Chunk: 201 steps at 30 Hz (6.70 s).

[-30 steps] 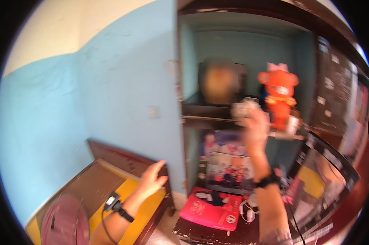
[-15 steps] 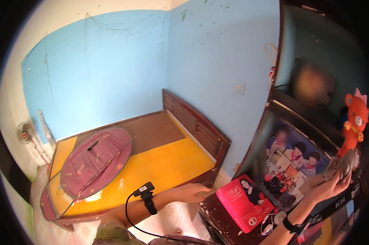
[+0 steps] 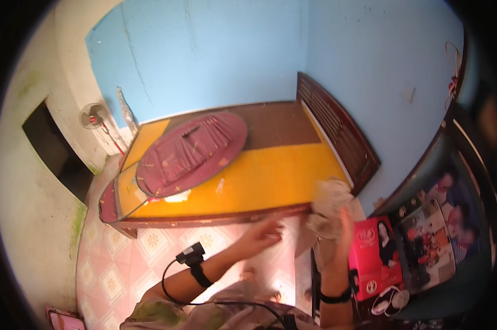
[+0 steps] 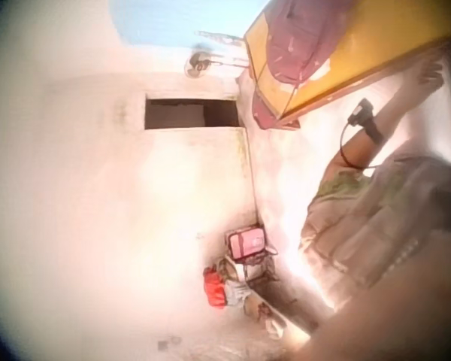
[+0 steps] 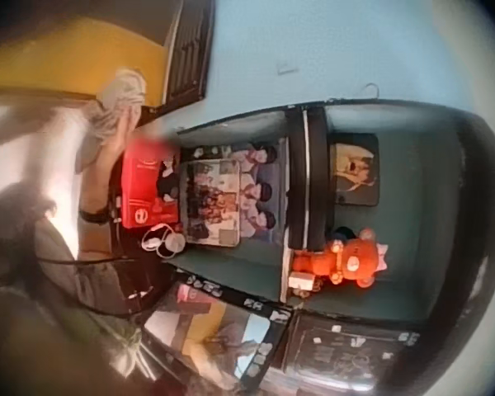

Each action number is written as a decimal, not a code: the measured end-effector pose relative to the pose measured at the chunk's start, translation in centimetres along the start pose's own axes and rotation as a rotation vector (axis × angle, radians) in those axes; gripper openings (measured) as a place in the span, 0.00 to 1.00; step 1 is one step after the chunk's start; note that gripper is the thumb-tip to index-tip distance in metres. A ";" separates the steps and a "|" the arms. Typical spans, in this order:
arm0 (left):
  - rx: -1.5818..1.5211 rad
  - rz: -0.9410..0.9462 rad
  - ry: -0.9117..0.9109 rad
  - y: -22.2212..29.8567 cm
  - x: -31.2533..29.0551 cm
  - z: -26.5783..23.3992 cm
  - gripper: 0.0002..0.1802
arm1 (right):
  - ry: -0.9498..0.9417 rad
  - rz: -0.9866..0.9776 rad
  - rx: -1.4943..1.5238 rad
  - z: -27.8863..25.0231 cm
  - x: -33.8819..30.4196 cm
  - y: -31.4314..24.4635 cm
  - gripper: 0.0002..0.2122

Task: The person wipes the top and interior surfaces of a wooden shelf unit using a grey cloth.

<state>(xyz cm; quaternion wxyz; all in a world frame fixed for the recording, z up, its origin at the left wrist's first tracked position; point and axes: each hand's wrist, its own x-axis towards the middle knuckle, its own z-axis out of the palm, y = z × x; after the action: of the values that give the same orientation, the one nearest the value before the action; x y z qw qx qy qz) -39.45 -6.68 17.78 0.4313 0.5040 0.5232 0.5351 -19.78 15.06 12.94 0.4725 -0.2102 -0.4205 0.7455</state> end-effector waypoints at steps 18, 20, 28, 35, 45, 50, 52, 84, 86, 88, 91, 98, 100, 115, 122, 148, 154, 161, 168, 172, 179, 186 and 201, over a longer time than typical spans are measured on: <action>-0.510 -0.484 0.441 -7.1 -10.5 -12.9 0.28 | -0.172 0.652 0.009 20.0 -9.1 17.3 0.13; -0.507 -0.528 0.391 -8.5 -11.5 -14.9 0.25 | -0.213 0.676 -0.095 20.9 -9.3 19.1 0.14; -0.566 -0.452 0.302 -11.1 -14.0 -22.3 0.22 | -0.228 0.660 -0.240 24.4 -10.4 25.2 0.12; -0.651 -0.359 0.350 -10.0 -14.1 -26.3 0.21 | -0.238 0.617 -0.155 27.9 -10.1 26.4 0.11; -0.521 -0.293 0.586 -8.2 -18.6 -27.8 0.23 | -0.357 0.750 -0.192 30.2 -10.2 27.3 0.15; -0.405 -0.270 0.637 -7.5 -18.5 -25.7 0.24 | -0.570 0.525 -0.301 30.6 -10.4 26.9 0.20; -0.352 -0.273 0.565 -7.0 -17.4 -24.4 0.25 | -0.604 0.426 -0.359 29.7 -10.0 26.9 0.21; 0.096 -0.658 -0.431 -11.2 5.0 3.0 0.23 | 2.045 0.650 -1.164 -28.4 -33.8 1.1 0.24; 0.139 -0.647 -0.475 -11.2 6.1 3.8 0.23 | 2.067 0.489 -1.346 -28.7 -31.9 2.9 0.22; 0.158 -0.638 -0.521 -11.0 7.2 5.1 0.23 | 1.860 0.365 -1.475 -28.1 -30.6 3.7 0.23; 0.177 -0.646 -0.575 -10.7 8.2 7.3 0.20 | 1.590 0.203 -1.598 -27.5 -30.0 3.6 0.24; 0.114 -0.641 -0.678 -12.4 9.2 10.1 0.18 | 1.305 0.144 -1.702 -30.0 -28.7 -0.1 0.23; 0.122 -0.641 -0.677 -12.0 9.4 10.7 0.16 | 1.305 0.142 -1.724 -31.7 -28.9 -0.3 0.22; 0.171 -0.687 -0.618 -13.2 8.1 9.4 0.20 | 1.735 0.308 -1.666 -32.9 -26.8 0.0 0.18; 0.200 -0.671 -0.653 -13.0 7.9 10.3 0.21 | 1.510 0.241 -1.787 -33.7 -24.2 0.2 0.20; 1.200 0.795 -0.820 -15.6 18.7 29.8 0.49 | 1.593 0.242 -1.510 -35.7 -16.4 -1.3 0.14; 1.334 0.768 -0.804 -19.7 21.0 31.4 0.47 | 1.568 0.350 -1.441 -36.4 -15.9 -2.8 0.15; 1.362 0.764 -0.811 -19.9 21.4 32.3 0.46 | 1.239 0.205 -1.604 -36.9 -19.4 -1.5 0.17; 1.374 0.700 -0.824 -20.9 21.9 32.5 0.46 | 0.866 -0.144 -1.614 -31.4 -25.6 1.2 0.15; 1.367 0.656 -0.836 -20.3 21.9 32.5 0.45 | 1.229 -0.238 -1.482 -31.0 -28.6 1.5 0.18; 1.398 0.693 -0.834 -20.0 21.8 32.9 0.45 | 1.924 0.404 -1.398 -37.2 -26.3 -3.1 0.14; 1.373 0.673 -0.832 -20.1 21.9 32.7 0.45 | 0.987 0.145 -1.558 -35.8 -29.6 -0.9 0.17; 1.369 0.700 -0.829 -20.3 22.2 33.1 0.44 | 1.038 0.067 -1.644 -33.2 -26.4 -0.1 0.17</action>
<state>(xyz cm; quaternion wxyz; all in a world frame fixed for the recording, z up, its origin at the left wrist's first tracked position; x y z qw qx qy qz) -10.63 21.08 -2.28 0.0004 0.9381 0.3456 -0.0215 16.17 6.03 -7.67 0.2832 -0.7890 -0.5432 0.0469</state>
